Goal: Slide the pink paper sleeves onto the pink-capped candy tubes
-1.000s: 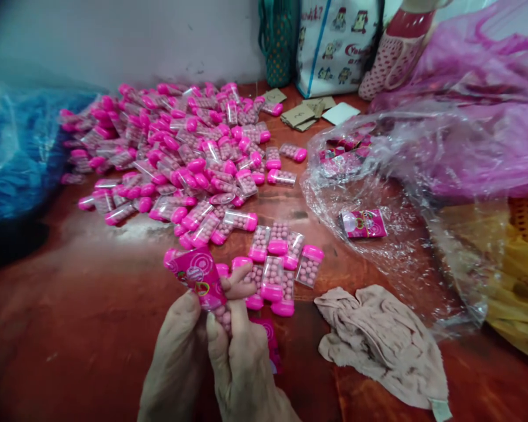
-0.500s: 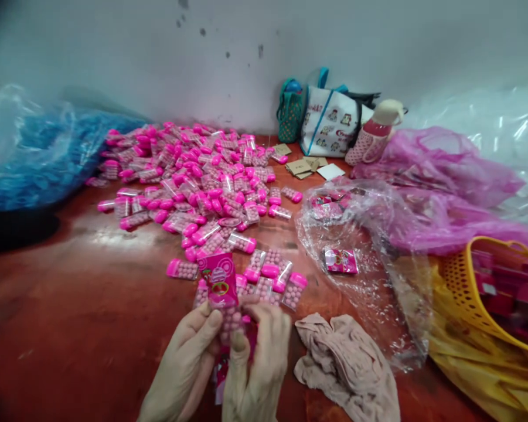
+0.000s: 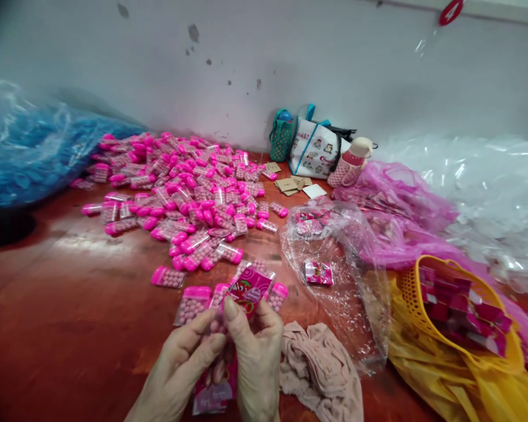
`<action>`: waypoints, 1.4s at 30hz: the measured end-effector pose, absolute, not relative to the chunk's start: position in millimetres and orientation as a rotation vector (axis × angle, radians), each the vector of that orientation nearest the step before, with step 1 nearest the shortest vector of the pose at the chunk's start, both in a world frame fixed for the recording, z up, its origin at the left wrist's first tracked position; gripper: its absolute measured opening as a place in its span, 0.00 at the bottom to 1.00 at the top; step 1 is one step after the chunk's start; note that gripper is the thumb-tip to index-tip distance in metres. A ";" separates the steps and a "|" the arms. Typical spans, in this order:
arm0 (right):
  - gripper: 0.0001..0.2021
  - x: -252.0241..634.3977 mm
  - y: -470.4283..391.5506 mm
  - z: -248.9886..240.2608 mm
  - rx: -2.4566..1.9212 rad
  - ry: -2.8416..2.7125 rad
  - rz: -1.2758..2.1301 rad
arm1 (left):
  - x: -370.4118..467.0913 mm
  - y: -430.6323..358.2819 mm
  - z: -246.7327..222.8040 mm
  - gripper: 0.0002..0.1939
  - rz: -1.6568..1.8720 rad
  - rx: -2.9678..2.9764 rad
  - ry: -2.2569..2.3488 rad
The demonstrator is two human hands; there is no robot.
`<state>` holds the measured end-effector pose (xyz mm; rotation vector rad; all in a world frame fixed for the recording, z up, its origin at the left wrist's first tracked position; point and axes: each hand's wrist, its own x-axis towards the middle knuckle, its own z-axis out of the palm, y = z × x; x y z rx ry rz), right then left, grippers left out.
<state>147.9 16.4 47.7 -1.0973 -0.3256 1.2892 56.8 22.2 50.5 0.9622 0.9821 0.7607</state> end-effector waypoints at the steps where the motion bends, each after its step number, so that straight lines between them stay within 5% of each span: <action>1: 0.12 146.6 17.0 47.8 -1.111 -0.335 1.271 | 57.1 22.2 52.5 0.14 0.780 0.980 0.994; 8: 0.12 144.4 16.9 33.3 -1.208 -0.305 1.143 | 65.1 23.1 49.8 0.14 0.925 1.028 1.115; 17: 0.11 158.1 20.5 52.6 -1.149 -0.186 1.238 | 63.5 34.5 48.2 0.17 0.569 1.005 0.840; 42: 0.18 141.2 8.8 34.8 -1.303 -0.318 1.157 | 70.6 24.2 38.3 0.11 0.850 0.555 0.809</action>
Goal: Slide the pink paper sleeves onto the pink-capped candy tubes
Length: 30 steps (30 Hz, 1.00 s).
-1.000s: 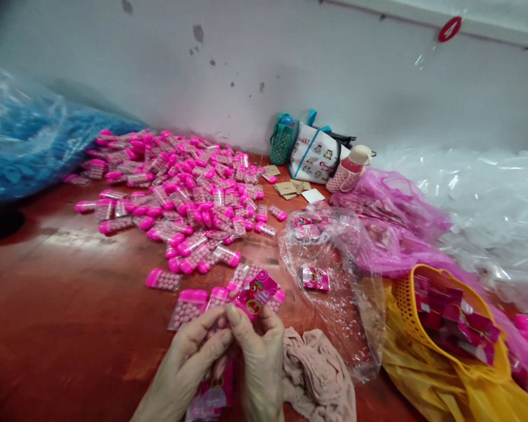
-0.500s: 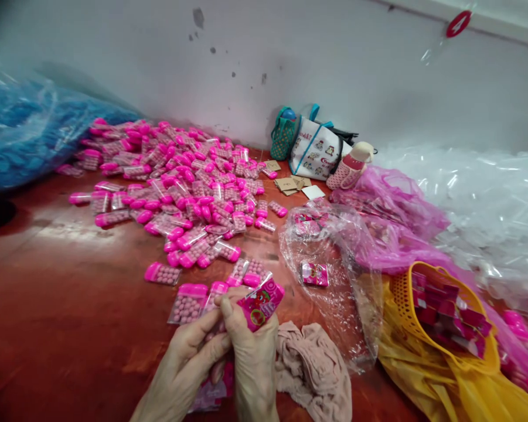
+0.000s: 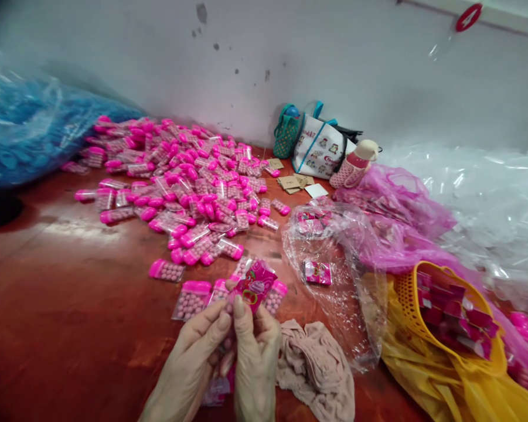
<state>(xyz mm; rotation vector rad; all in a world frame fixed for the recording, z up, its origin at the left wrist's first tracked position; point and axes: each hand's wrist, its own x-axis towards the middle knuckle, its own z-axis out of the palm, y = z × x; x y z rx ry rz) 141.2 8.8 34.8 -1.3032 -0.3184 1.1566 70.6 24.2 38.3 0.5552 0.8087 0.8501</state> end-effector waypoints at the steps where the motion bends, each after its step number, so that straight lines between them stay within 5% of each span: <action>1: 0.18 139.3 8.2 31.5 -1.322 -0.340 1.143 | 71.1 22.6 37.3 0.12 0.845 0.557 0.840; 11: 0.12 154.7 17.5 31.5 -1.220 -0.211 1.284 | 71.7 29.3 30.9 0.09 0.763 0.688 0.827; 24: 0.15 166.5 15.6 29.8 -1.616 -0.542 1.182 | 69.6 25.6 40.6 0.21 0.947 0.818 0.995; 30: 0.17 163.6 15.0 22.5 -1.269 -0.284 1.242 | 62.6 33.9 36.1 0.19 0.800 0.808 0.890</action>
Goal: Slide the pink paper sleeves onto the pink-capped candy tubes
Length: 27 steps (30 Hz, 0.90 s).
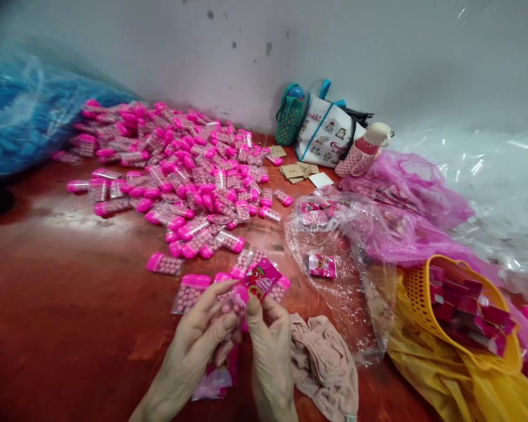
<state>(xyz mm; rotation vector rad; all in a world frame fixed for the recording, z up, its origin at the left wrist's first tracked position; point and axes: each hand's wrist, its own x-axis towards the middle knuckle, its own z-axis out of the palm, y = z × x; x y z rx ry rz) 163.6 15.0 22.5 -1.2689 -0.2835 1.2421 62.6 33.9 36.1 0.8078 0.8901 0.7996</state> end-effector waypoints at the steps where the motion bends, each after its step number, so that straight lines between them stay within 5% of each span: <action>1: 0.16 163.5 15.2 22.6 -1.218 -0.258 1.234 | 62.3 34.7 35.6 0.18 0.805 0.812 0.885; 12: 0.12 159.6 10.8 23.2 -1.188 -0.332 1.224 | 69.0 29.4 25.3 0.05 0.865 0.947 0.890; 19: 0.14 157.0 16.2 20.5 -1.464 -0.329 1.166 | 71.2 20.0 15.2 0.06 0.875 0.992 0.942; 27: 0.19 137.8 5.5 15.0 -1.233 -0.231 1.254 | 73.4 36.4 24.2 0.14 0.998 0.876 1.055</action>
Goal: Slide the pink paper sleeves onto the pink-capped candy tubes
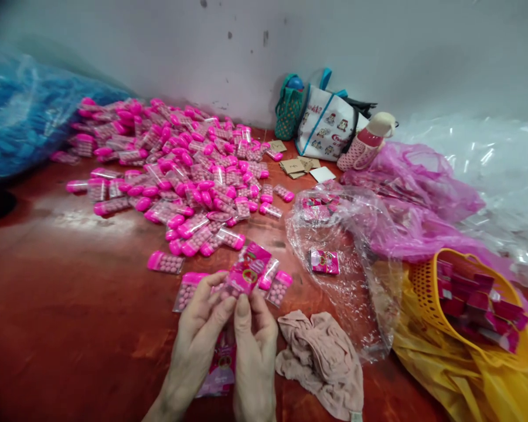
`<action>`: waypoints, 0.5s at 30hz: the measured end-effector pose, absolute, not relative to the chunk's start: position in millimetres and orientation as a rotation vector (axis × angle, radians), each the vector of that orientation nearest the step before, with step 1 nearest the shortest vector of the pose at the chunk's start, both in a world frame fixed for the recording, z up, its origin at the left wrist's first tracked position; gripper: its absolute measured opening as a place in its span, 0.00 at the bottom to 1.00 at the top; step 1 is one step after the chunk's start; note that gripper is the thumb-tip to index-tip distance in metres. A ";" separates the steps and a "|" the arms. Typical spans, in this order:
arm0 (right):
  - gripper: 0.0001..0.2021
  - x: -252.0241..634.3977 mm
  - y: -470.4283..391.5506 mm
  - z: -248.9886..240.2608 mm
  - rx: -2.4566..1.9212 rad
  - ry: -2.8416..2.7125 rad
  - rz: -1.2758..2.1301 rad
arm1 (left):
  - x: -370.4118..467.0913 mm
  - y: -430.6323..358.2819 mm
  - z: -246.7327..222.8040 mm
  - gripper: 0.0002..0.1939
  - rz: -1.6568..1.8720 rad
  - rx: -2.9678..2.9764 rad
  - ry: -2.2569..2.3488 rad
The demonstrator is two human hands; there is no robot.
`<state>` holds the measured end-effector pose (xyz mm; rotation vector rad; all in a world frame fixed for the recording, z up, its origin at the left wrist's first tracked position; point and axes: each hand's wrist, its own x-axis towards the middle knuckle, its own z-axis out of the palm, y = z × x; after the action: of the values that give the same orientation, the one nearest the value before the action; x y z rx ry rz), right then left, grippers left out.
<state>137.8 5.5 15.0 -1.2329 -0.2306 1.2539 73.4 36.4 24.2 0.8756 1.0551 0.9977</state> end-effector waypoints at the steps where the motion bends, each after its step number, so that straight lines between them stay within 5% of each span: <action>1: 0.20 135.1 3.4 12.8 -1.248 -0.252 1.241 | 72.9 38.8 25.5 0.14 1.014 0.822 1.052; 8: 0.14 134.8 1.5 3.3 -1.280 -0.473 1.162 | 67.5 35.2 18.0 0.19 1.033 0.442 1.154; 15: 0.13 147.8 3.4 9.4 -1.181 -0.379 1.271 | 51.6 49.6 25.5 0.08 1.055 1.217 1.222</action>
<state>147.8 3.4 9.4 -1.1813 -0.3793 1.2713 51.6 49.6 25.5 1.2165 1.2218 1.0550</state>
